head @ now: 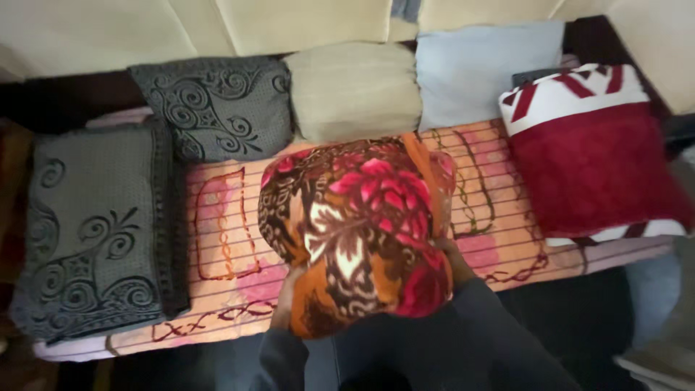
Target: The person folds two different blankets on a bed, smoothing them down by hand one at a time.
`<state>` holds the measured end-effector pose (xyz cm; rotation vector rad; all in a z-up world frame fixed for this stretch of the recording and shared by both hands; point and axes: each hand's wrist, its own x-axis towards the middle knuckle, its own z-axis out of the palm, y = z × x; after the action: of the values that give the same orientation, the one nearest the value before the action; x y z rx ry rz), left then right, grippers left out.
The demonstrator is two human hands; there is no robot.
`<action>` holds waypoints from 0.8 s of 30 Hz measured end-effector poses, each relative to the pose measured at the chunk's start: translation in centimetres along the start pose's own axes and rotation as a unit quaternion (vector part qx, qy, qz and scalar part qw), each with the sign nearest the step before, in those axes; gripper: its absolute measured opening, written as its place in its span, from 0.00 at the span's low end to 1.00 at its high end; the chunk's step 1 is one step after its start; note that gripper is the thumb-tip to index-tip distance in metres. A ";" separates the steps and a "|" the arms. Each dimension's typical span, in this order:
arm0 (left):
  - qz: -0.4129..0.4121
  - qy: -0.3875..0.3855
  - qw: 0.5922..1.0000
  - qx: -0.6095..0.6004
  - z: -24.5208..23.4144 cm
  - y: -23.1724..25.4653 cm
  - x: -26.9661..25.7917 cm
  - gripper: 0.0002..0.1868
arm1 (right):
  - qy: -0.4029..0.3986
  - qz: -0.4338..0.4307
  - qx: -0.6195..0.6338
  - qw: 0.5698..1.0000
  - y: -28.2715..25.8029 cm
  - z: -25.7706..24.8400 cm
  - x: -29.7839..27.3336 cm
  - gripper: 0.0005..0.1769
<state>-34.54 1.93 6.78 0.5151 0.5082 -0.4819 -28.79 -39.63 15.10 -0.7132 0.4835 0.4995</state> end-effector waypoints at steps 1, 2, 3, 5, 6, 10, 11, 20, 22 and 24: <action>-0.001 0.019 0.999 0.031 1.5 0.3 -1.6 0.22 | -0.003 -0.014 -0.003 1.000 -0.8 2.1 -2.9 0.33; 0.020 0.006 0.997 0.070 3.3 0.5 -3.2 0.22 | -0.006 -0.030 -0.007 1.000 -1.8 4.4 -6.0 0.35; 0.041 -0.007 0.993 0.108 5.3 0.7 -4.9 0.22 | -0.043 0.003 0.000 0.999 -3.0 6.7 -9.2 0.36; 0.030 -0.022 0.985 0.169 10.7 1.6 -7.8 0.22 | -0.119 0.065 0.010 0.991 -6.3 10.3 -14.2 0.39; -0.004 -0.020 0.982 0.190 13.1 2.0 -9.7 0.23 | -0.121 0.062 -0.002 0.991 -7.6 11.3 -15.6 0.38; -0.011 -0.032 0.974 0.225 21.8 1.9 -12.4 0.21 | -0.087 0.034 -0.127 0.988 -12.9 7.0 -17.2 0.29; -0.009 -0.026 0.967 0.254 23.1 1.5 -12.6 0.21 | -0.073 0.024 -0.165 0.983 -13.8 4.7 -17.2 0.27; 0.019 0.063 0.949 0.309 34.2 -7.1 -8.7 0.22 | -0.035 -0.037 -0.444 0.895 -24.8 -10.2 -17.1 0.13; 0.019 0.084 0.951 0.298 34.1 -10.2 -7.1 0.23 | -0.013 -0.018 -0.402 0.915 -26.2 -10.2 -17.9 0.21; 0.046 0.074 0.948 0.307 33.8 -12.4 -4.2 0.22 | 0.004 -0.010 -0.373 0.928 -29.6 -9.4 -17.9 0.30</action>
<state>-33.40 -25.53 30.42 1.1759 0.4702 -0.5122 -27.90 -70.28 33.62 -1.4497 0.2826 0.6679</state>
